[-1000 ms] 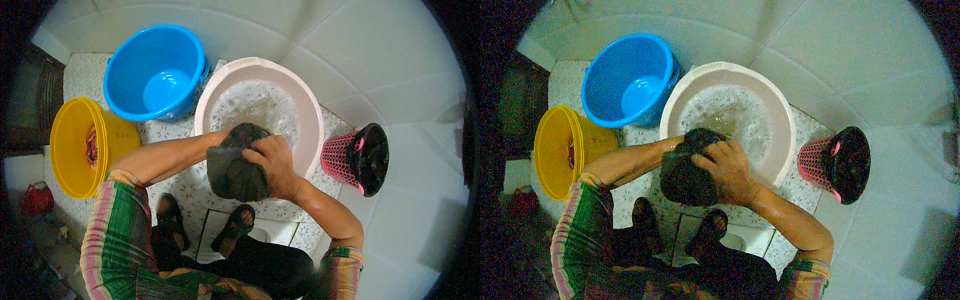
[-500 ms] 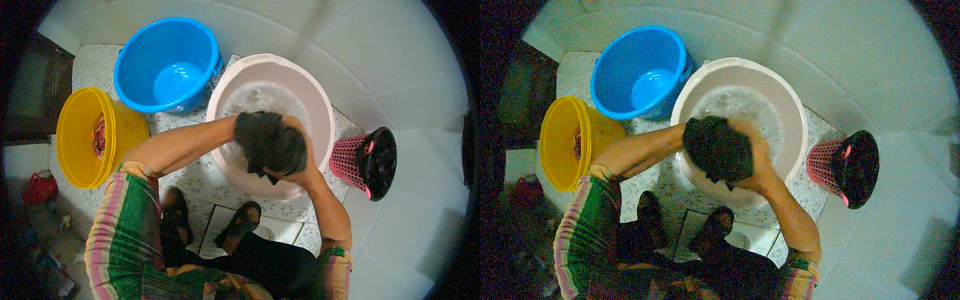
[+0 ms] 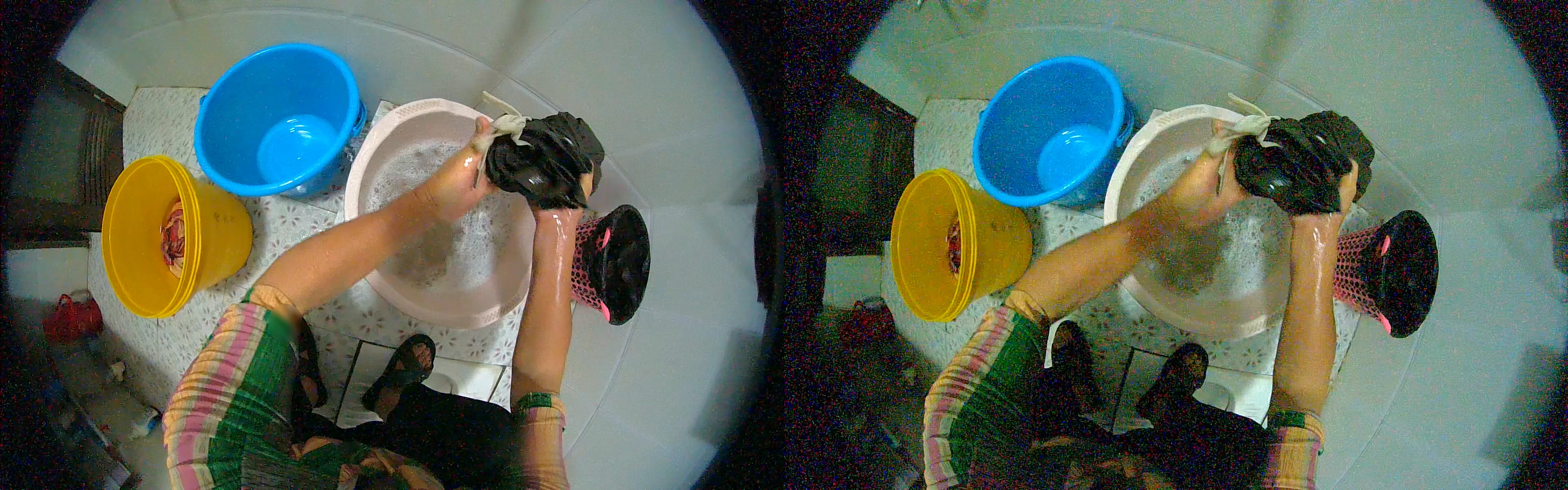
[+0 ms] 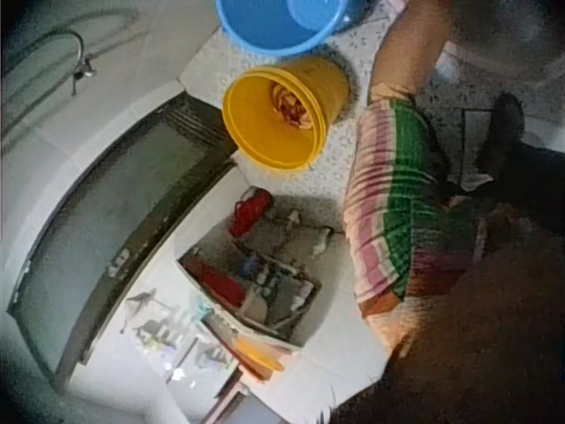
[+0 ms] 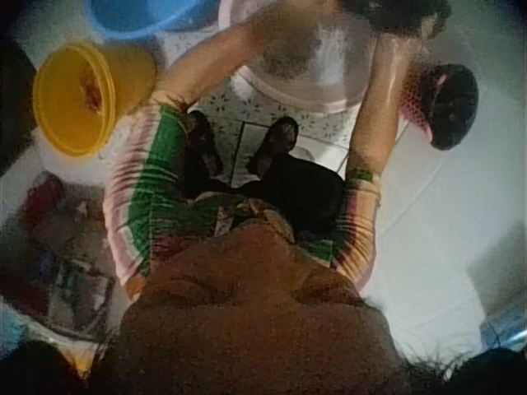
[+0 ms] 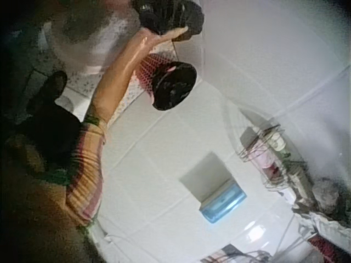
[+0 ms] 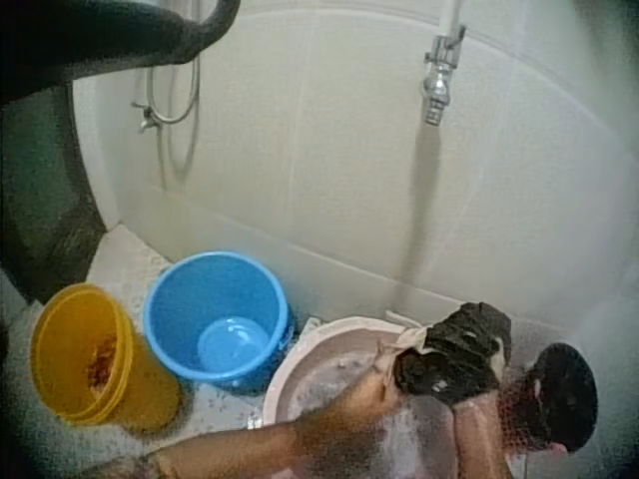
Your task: The person washes clothes by hand in a soapy basin, scrubbing and wringing garments including a black shirt and a patterned cloth, and then rinses them in a bucket of water.
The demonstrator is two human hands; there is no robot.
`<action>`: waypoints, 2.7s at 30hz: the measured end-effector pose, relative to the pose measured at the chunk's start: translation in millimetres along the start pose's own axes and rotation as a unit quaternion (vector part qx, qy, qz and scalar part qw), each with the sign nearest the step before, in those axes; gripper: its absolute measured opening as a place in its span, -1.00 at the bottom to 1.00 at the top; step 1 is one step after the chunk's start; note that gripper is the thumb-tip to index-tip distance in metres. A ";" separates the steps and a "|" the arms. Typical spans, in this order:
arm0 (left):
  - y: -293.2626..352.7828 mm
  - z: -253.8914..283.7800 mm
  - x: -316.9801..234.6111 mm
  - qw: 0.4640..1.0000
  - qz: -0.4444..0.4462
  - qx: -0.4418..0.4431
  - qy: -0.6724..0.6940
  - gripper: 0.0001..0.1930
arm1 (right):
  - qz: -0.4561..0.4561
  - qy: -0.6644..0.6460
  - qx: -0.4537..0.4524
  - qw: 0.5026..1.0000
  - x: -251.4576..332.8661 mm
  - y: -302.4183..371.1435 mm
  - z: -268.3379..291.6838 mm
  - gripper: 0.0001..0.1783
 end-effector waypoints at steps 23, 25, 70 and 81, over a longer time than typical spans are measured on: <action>86.0 -9.4 23.7 0.925 0.322 0.182 0.090 -0.70 | 0.342 0.671 0.409 0.515 -70.8 171.5 -138.9 -0.64; 107.2 -15.9 32.0 0.907 0.357 0.204 0.093 -0.68 | 0.329 0.681 0.436 0.488 -76.4 184.0 -139.1 -0.64; 17.2 -0.3 -7.9 0.966 0.193 0.164 -0.052 -0.74 | -0.317 0.420 -0.158 0.836 -96.1 143.6 7.5 -0.55; 58.1 28.1 85.7 0.863 0.256 0.143 -0.411 -0.69 | -0.363 0.441 -0.096 0.815 -156.6 124.7 21.1 -0.26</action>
Point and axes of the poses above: each hand's wrist, its own y-axis away from the middle knuckle, its own z-axis out of the back of the hand, x = y × z, the point moved 9 cm from there along -y, towards the middle knuckle, and after that the axes turned 5 degrees about -z, right-handed, at the moved point
